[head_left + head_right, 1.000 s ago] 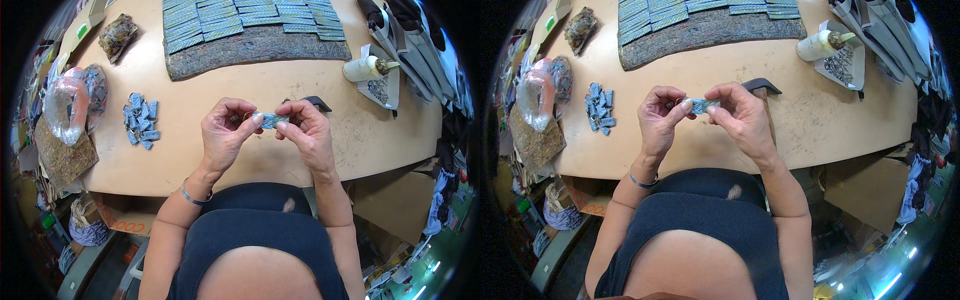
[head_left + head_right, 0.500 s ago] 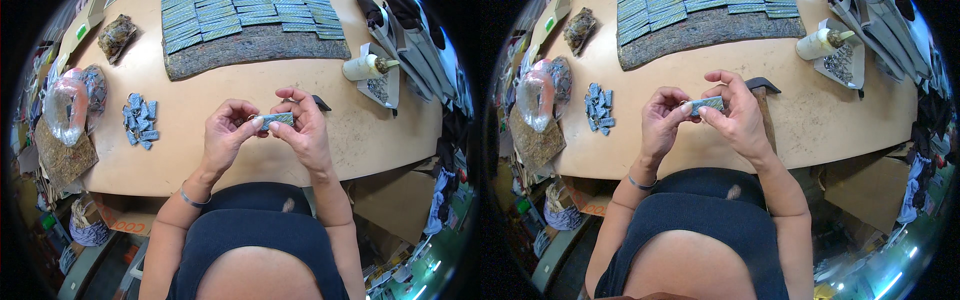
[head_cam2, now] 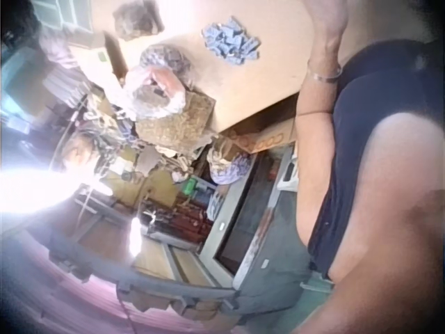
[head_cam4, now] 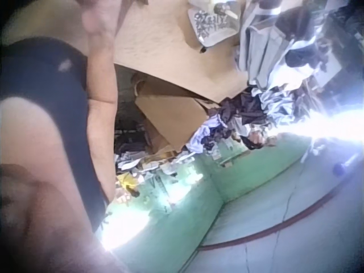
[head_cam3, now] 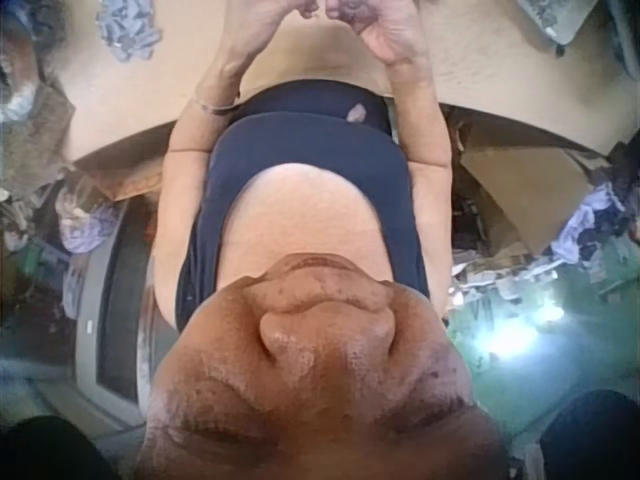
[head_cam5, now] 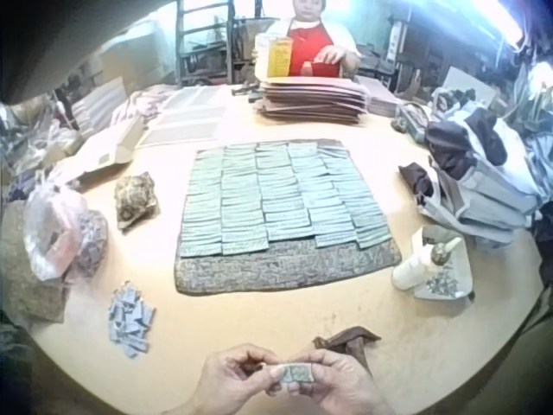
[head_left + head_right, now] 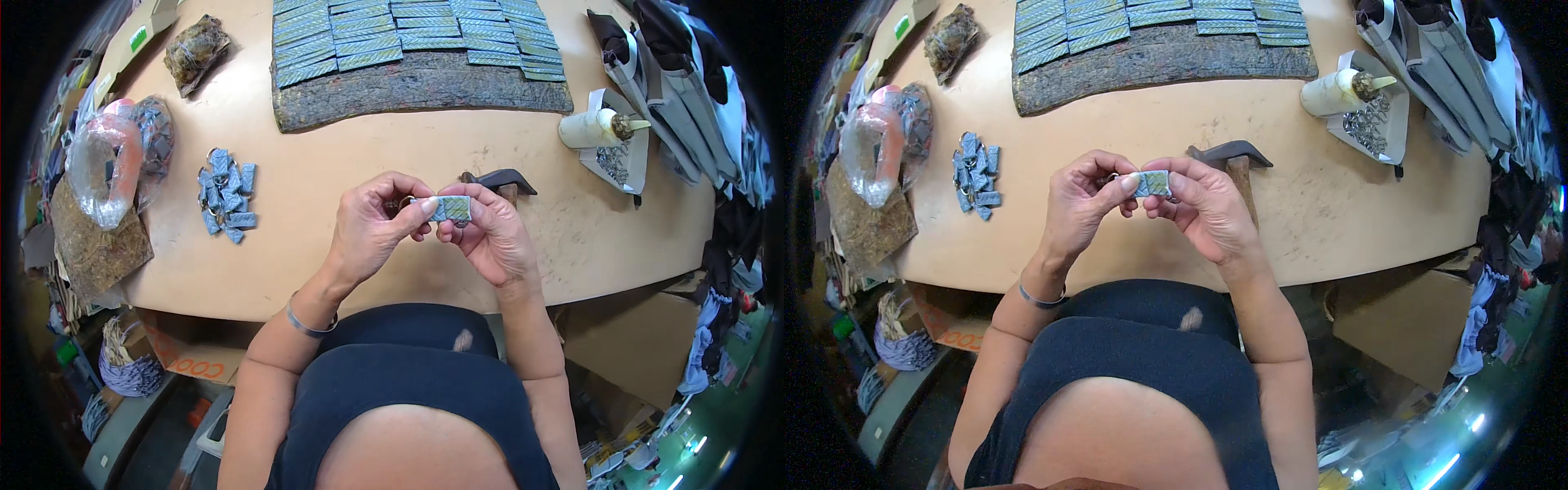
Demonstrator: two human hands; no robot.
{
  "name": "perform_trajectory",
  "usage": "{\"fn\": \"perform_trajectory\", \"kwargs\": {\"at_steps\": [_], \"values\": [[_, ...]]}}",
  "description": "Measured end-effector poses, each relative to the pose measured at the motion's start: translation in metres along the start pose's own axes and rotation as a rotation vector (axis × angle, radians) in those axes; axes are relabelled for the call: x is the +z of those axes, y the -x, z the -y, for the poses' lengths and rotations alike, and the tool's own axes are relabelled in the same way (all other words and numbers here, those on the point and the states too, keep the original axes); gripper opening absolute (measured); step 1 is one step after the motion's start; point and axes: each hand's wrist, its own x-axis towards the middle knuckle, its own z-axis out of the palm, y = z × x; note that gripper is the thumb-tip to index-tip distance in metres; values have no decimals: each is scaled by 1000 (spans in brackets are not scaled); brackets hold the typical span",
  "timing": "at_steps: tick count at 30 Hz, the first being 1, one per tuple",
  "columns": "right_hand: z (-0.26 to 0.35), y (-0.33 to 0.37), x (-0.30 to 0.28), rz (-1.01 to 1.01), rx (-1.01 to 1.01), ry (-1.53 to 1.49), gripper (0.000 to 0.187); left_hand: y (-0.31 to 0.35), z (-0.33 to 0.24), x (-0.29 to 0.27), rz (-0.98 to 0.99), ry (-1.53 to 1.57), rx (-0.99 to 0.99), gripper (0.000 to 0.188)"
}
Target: The person assembles small leather keychains by folding a leather strip through a metal ring and using a hammer to secure the layers together.
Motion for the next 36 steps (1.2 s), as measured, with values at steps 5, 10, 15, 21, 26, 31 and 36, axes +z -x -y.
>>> {"fn": "perform_trajectory", "kwargs": {"at_steps": [5, 10, 15, 21, 26, 31, 36], "values": [[2, 1, 1, -5, -22, 189, 25, 4, -1, 0, -20, -110, 58, 11], [7, 2, 5, -47, -39, 399, 22, 6, 4, -4, 13, -148, 41, 10], [8, 2, 3, -56, 31, 449, 20, 5, 5, -5, 42, -136, 13, 9], [10, 4, 5, -61, 47, 491, 18, 8, 0, -1, 48, -122, -17, 8], [9, 4, 4, -70, 57, 498, 18, 8, 1, -3, 57, -130, -38, 9], [10, 4, 4, -72, 72, 525, 17, 9, -2, -2, 54, -154, -41, 8], [6, 8, 14, -148, -17, 721, 17, 10, 1, -1, 32, -271, 30, 7]]}}
